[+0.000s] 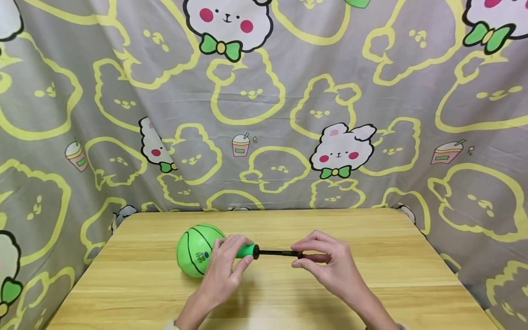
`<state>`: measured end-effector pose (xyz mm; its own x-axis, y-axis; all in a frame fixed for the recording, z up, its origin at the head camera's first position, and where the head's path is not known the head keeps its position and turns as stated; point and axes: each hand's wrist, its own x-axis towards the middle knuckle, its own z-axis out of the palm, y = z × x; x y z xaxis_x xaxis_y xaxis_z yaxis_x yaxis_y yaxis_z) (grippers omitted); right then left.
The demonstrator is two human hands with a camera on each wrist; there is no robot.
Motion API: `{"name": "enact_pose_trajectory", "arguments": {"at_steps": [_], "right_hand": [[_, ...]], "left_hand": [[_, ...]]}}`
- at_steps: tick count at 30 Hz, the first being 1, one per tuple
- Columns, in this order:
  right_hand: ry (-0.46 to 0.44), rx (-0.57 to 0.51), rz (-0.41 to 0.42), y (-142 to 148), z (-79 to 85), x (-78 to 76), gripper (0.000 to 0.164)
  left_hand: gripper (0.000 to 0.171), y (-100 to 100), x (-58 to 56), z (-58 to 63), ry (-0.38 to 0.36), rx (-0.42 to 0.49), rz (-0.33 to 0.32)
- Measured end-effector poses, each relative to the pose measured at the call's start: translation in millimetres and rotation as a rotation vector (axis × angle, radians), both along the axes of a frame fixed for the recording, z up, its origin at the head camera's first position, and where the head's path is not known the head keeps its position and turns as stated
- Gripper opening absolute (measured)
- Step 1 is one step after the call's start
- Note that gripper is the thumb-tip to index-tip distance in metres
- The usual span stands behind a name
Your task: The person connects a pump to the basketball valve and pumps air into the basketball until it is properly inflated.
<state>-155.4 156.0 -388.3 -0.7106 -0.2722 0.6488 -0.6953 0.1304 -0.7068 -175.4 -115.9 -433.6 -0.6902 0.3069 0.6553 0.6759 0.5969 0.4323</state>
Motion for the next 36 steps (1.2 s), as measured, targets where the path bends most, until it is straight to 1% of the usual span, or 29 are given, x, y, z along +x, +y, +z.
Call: {"name": "enact_pose_trajectory", "arguments": {"at_steps": [2, 6, 9, 15, 23, 31, 36], "right_hand": [[-0.015, 0.001, -0.003, -2.0, -0.6, 0.1, 0.026], [-0.018, -0.006, -0.002, -7.3, -3.2, 0.0, 0.028], [0.006, -0.016, 0.003, -11.5, -7.9, -1.2, 0.029], [0.008, -0.013, 0.003, -19.9, -16.4, -2.6, 0.026], [0.026, -0.024, 0.007, -29.1, -22.1, -1.5, 0.025], [0.050, -0.051, -0.016, -44.3, -33.5, -0.6, 0.025], [0.051, -0.034, -0.036, -45.3, -33.3, 0.8, 0.027]], "left_hand": [[0.015, 1.5, 0.1, -0.4, 0.008, 0.004, -0.002], [0.013, 4.3, 1.0, -0.9, 0.018, 0.007, -0.004], [0.014, 6.2, 2.1, -1.1, 0.012, 0.006, -0.012], [0.014, 9.0, 3.9, -2.4, 0.000, -0.001, -0.031], [0.015, 13.8, 6.4, -3.8, -0.007, -0.022, -0.036], [0.015, 18.4, 8.3, -5.7, -0.017, -0.044, -0.052], [0.014, 20.8, 9.6, -7.4, -0.041, -0.039, -0.051]]}}
